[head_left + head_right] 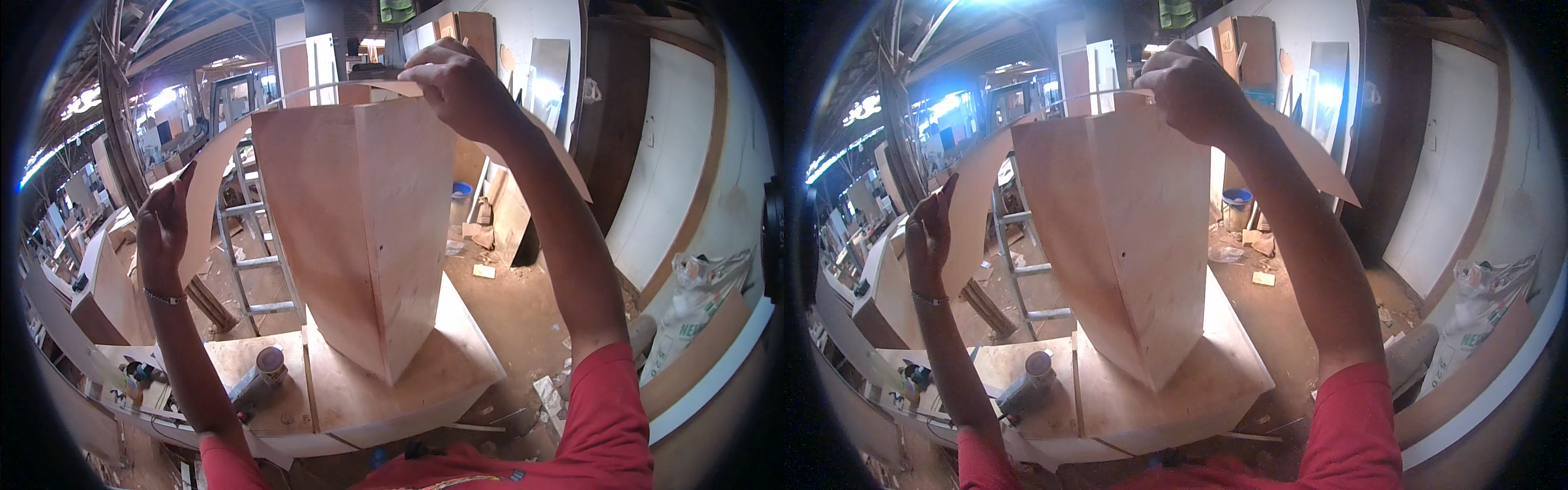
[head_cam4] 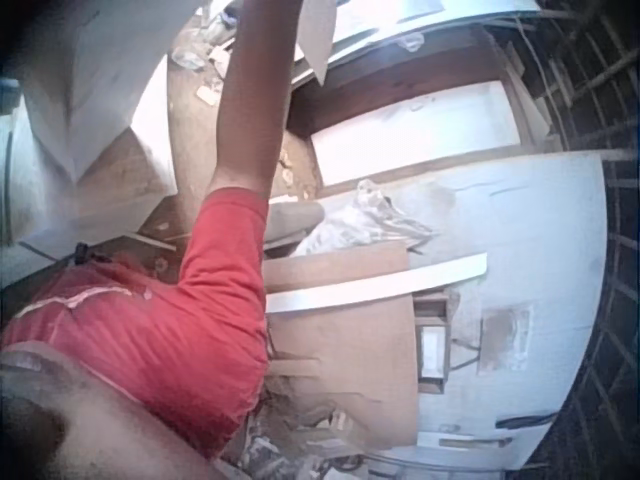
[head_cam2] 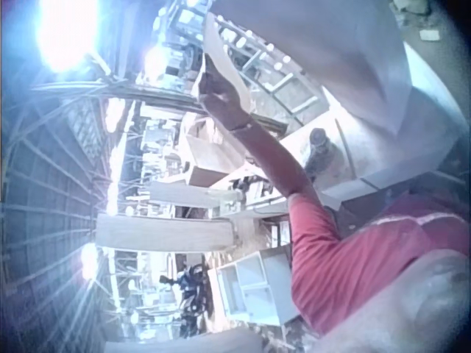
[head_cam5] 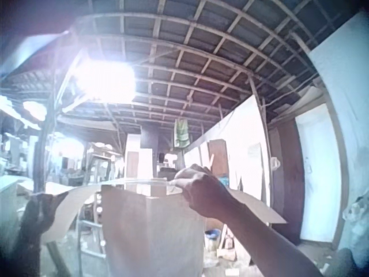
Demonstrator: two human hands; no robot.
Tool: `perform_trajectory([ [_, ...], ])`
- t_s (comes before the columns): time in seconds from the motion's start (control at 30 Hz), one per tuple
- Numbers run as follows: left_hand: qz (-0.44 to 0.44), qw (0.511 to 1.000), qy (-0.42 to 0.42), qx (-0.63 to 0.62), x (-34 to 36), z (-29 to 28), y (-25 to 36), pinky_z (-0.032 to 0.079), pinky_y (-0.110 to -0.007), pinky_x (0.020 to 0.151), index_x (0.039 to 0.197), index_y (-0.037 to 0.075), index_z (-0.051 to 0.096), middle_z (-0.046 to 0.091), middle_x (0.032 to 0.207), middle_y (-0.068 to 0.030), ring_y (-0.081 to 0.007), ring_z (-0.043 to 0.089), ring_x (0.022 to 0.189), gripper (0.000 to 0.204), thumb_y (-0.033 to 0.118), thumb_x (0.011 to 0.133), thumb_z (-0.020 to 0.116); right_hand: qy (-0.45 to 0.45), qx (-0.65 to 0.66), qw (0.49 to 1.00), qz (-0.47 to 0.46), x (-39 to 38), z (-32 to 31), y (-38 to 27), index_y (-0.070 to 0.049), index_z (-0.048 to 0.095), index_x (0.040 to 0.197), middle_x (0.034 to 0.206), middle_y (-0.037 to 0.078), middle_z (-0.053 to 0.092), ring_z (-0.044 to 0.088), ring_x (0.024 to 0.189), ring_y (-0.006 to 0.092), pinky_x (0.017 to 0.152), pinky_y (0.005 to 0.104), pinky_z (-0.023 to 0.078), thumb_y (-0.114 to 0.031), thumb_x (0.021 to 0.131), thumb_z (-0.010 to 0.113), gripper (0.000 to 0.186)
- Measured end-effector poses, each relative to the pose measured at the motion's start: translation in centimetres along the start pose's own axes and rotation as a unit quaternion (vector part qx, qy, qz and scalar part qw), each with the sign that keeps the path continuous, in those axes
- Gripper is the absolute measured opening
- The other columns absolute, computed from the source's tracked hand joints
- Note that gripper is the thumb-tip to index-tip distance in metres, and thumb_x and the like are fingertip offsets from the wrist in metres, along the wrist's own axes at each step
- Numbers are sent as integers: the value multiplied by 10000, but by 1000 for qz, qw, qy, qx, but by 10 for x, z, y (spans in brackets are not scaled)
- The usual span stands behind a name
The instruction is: The person sands the surface of a wooden cabinet with a power sander, applies liquid glue from a bottle to a laminate sheet, and spreads the glue evenly with a scraper.
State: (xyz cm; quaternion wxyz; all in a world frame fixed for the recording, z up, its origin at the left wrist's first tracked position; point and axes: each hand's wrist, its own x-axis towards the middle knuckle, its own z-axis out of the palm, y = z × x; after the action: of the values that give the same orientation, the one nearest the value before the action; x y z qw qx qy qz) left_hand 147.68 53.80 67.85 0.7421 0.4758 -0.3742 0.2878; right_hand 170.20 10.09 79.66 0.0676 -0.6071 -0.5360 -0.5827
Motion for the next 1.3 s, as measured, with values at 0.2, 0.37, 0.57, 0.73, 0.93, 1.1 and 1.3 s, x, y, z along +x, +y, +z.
perform_trajectory([
  [0.2, -5, 997, 48, -58, -4, -12, 3, 476, -340, 1157, 1318, -291, 395, 308, 1489, -452, -455, 410, 1408, 577, 57, 949, 670, 38, -10, 999, -11, -2, 7, -3, -87, 739, 1115, 1032, 84, 715, 659, 1041, 275, 948, 405, 537, 39, 853, 630, 311],
  [0.37, -47, 977, 127, -168, -11, 42, 6, 526, -328, 1106, 1504, -169, 226, 377, 1533, -319, -312, 486, 1386, 493, 34, 1072, 352, 71, -31, 997, 9, -17, -30, -23, -96, 733, 1096, 1037, 105, 702, 645, 1027, 282, 927, 408, 536, 32, 865, 628, 285],
  [0.57, -55, 982, 62, -168, -26, 41, -9, 544, -364, 1075, 1476, -133, 325, 468, 1480, -291, -315, 533, 1352, 546, 264, 1110, 404, 109, -96, 989, -18, -32, -37, -27, -144, 689, 1223, 1139, 85, 691, 641, 1025, 272, 905, 427, 540, -42, 882, 696, 356],
  [0.73, -58, 987, 85, -127, -35, 55, -11, 562, -346, 1027, 1417, -83, 463, 602, 1367, -228, -277, 601, 1275, 575, 389, 1089, 452, 73, -35, 995, 65, -23, -33, -51, -147, 591, 1343, 1302, 79, 641, 598, 1216, 307, 1042, 435, 471, -100, 859, 735, 507],
  [0.93, -66, 984, 71, -148, -43, 72, -25, 561, -353, 1025, 1389, -79, 476, 629, 1314, -230, -289, 638, 1203, 619, 450, 1068, 481, 0, -49, 980, 191, -9, -49, -77, -20, 482, 1415, 1347, 239, 552, 513, 1270, 428, 1068, 486, 446, -184, 848, 741, 645],
  [1.1, -75, 968, 112, -211, -50, 84, -35, 561, -353, 1028, 1383, -99, 460, 616, 1293, -243, -291, 643, 1165, 642, 452, 1058, 504, 75, -66, 991, 90, -1, -37, -67, -22, 481, 1425, 1392, 217, 563, 527, 1275, 399, 1100, 475, 418, -122, 861, 719, 620],
  [1.3, -72, 968, 157, -184, -60, 92, -46, 578, -326, 973, 1391, -97, 441, 620, 1258, -212, -263, 647, 1146, 681, 479, 1040, 535, 56, -27, 992, 106, 10, -46, -76, -29, 505, 1410, 1343, 211, 585, 521, 1290, 393, 1103, 463, 417, -98, 845, 717, 607],
])
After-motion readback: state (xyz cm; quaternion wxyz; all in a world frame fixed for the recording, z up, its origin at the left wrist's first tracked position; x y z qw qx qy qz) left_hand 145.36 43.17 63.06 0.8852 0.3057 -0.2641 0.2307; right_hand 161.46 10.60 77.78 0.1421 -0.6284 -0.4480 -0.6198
